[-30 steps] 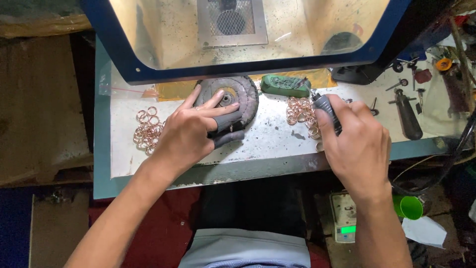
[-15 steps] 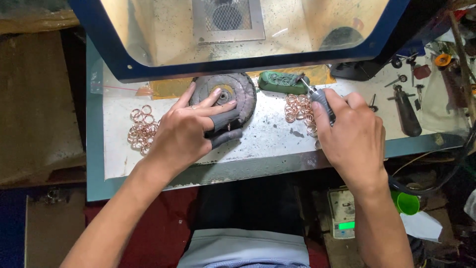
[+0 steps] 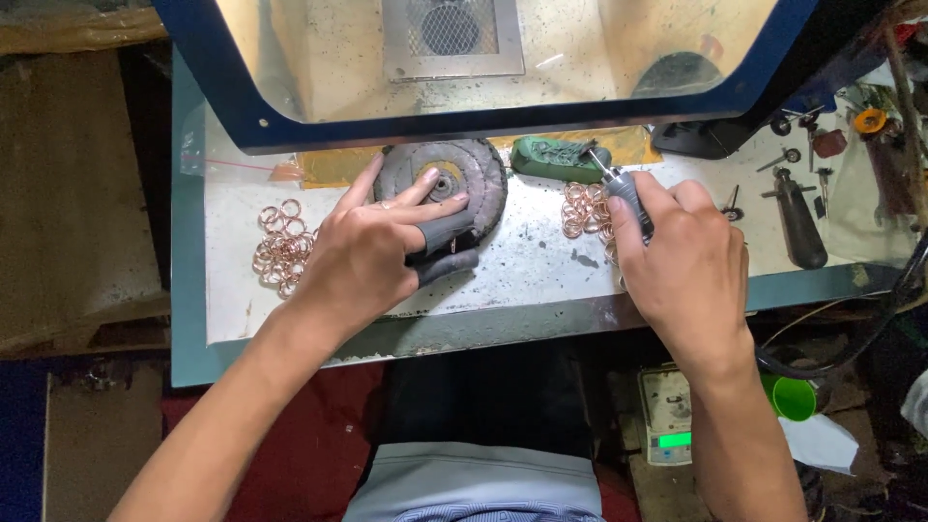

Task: Polishing small metal rings using a handheld rotary tool at a jewelry workbench.

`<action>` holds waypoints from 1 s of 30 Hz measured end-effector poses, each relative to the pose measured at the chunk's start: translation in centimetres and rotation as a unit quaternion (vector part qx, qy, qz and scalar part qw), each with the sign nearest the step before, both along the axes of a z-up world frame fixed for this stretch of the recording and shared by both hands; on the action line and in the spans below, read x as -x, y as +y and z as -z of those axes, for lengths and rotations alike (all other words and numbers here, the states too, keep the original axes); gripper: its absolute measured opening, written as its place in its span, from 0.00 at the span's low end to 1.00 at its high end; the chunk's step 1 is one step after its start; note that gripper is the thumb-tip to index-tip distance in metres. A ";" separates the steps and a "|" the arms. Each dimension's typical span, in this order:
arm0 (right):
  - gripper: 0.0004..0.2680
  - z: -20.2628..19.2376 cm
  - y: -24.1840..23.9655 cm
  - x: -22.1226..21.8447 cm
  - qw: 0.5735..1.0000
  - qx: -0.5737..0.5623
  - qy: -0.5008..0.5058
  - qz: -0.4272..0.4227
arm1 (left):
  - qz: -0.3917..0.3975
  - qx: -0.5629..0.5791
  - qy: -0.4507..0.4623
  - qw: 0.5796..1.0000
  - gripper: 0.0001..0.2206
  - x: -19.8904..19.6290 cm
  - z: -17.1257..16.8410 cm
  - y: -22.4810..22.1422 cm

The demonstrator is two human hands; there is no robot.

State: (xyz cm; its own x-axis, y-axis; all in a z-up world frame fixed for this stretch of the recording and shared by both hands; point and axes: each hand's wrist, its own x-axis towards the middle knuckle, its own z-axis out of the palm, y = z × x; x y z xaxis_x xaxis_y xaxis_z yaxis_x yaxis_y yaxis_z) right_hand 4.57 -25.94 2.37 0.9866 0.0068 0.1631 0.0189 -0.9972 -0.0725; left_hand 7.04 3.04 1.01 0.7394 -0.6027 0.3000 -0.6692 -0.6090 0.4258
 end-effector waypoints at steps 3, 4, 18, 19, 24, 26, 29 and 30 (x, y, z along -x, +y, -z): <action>0.12 0.1 0.0 0.0 1.000 -0.004 0.002 0.003 | 0.004 -0.014 -0.017 1.000 0.19 -0.1 0.2 0.1; 0.12 0.3 -0.1 0.1 1.000 -0.005 0.003 0.002 | 0.002 -0.015 -0.016 1.000 0.19 -0.2 0.3 0.1; 0.14 -0.8 2.3 2.4 0.947 -0.071 -0.020 -0.314 | 0.045 -0.020 0.004 0.999 0.18 -1.5 0.0 0.7; 0.14 -0.6 2.5 2.3 0.947 -0.072 -0.020 -0.314 | 0.045 -0.022 0.004 0.999 0.18 -1.5 0.0 0.7; 0.14 1.0 3.4 1.6 0.953 -0.019 -0.029 -0.302 | 0.053 0.001 0.016 0.998 0.19 -1.5 -0.2 0.6; 0.14 0.9 3.5 1.4 0.953 -0.016 -0.027 -0.303 | 0.053 -0.005 0.016 0.998 0.19 -1.6 -0.1 0.7; 0.14 0.9 3.7 1.3 0.951 -0.011 -0.028 -0.307 | 0.055 -0.009 0.015 0.998 0.19 -1.7 0.1 0.8; 0.14 0.9 3.7 1.2 0.950 -0.009 -0.034 -0.310 | 0.058 -0.008 0.013 0.998 0.19 -1.7 0.1 0.8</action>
State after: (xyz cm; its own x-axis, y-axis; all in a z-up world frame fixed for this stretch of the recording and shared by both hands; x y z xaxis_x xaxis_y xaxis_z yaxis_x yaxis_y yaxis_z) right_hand 3.37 -22.27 1.49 0.7811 0.5800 0.2313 0.6078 -0.7912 -0.0682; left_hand 8.77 3.80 0.94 0.6725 -0.6886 0.2713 -0.7239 -0.5355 0.4350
